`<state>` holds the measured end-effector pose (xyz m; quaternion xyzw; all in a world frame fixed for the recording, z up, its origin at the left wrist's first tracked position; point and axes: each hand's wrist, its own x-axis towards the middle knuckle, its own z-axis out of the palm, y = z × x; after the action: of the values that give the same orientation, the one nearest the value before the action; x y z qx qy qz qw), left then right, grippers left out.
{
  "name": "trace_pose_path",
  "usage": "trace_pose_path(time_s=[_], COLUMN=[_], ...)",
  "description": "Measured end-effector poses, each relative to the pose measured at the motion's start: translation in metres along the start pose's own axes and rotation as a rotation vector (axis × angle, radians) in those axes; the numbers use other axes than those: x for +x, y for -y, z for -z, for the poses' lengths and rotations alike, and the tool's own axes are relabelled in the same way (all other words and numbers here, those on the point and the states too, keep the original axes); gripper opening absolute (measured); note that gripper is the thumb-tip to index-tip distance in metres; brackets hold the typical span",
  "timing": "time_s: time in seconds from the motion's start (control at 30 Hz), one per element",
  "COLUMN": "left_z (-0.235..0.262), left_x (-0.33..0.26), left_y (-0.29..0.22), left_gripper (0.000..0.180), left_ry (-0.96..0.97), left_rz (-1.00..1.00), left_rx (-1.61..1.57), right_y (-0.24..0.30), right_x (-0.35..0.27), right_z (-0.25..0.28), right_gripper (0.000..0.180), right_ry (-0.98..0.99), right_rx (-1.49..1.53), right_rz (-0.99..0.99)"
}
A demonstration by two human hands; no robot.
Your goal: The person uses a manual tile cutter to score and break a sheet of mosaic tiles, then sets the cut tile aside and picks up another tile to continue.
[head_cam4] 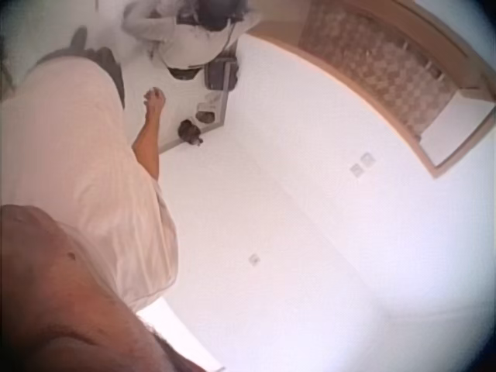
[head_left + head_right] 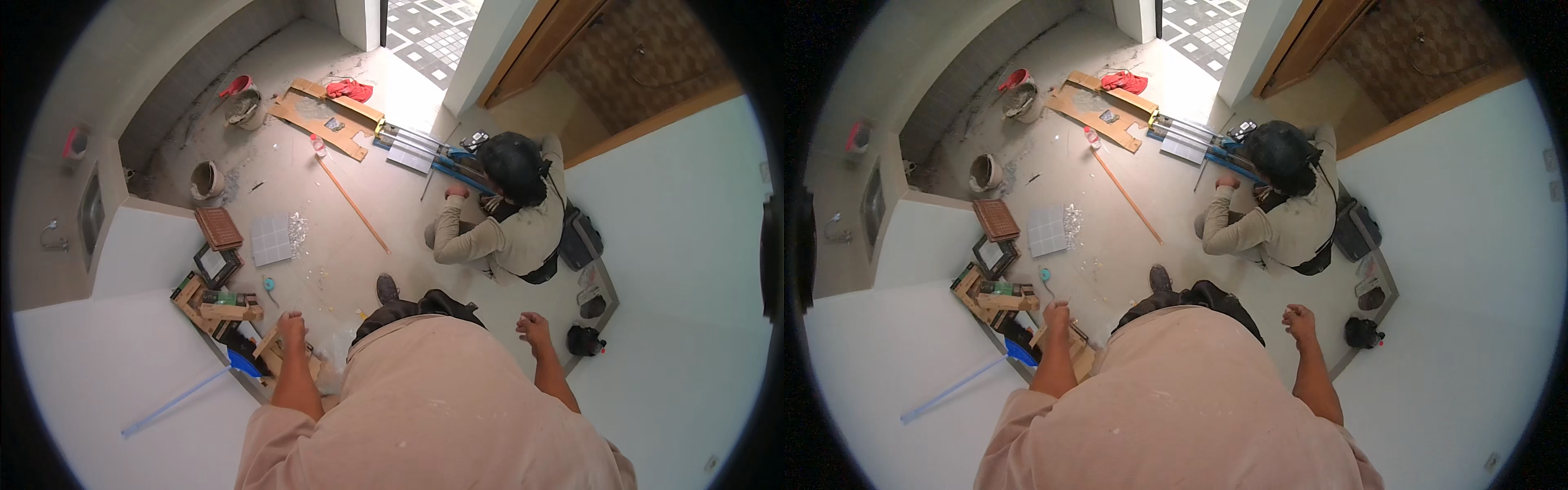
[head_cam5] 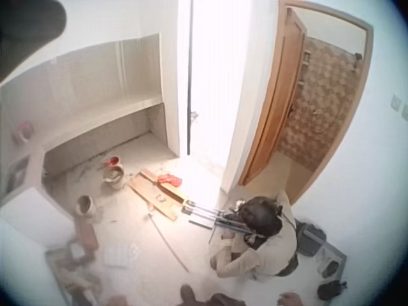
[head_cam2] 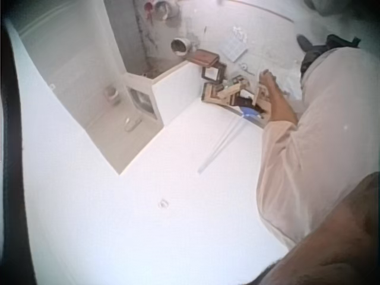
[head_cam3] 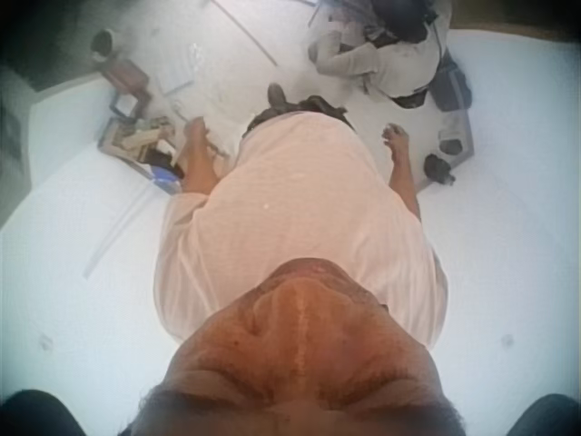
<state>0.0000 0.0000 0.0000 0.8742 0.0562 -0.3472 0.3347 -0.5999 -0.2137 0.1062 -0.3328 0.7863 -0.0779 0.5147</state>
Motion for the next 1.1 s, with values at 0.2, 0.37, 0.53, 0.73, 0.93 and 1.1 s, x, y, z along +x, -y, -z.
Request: trace_pose_path(time_s=[0.2, 0.37, 0.53, 0.73, 0.93, 1.1], left_z=[0.014, 0.004, -0.013, -0.019, -0.03, -0.044], left_x=[0.026, 0.024, 0.01, 0.013, -0.016, -0.049], left_y=[0.0, -0.001, -0.015, -0.024, -0.033, -0.032], left_gripper=[0.015, 0.016, 0.015, 0.018, 0.044, 0.053], left_ry=[-0.028, 0.026, 0.166, 0.202, 0.19, 0.217], left_rz=[-0.034, -0.067, 0.005, 0.091, 0.101, 0.153], left_rx=[0.075, 0.005, -0.046, -0.044, -0.014, 0.06], right_y=[-0.017, -0.024, -0.024, -0.036, -0.063, -0.083], right_x=[-0.016, -0.022, -0.018, -0.01, -0.009, 0.007], right_z=[-0.016, -0.002, 0.009, -0.009, 0.009, 0.036], right_gripper=[0.032, 0.03, 0.03, 0.031, 0.029, 0.021], right_ry=[0.035, -0.047, -0.06, -0.021, 0.043, 0.081], right_rx=[-0.03, -0.016, -0.01, 0.037, 0.011, 0.057], right_rz=[-0.087, -0.118, -0.038, 0.048, -0.039, -0.1])
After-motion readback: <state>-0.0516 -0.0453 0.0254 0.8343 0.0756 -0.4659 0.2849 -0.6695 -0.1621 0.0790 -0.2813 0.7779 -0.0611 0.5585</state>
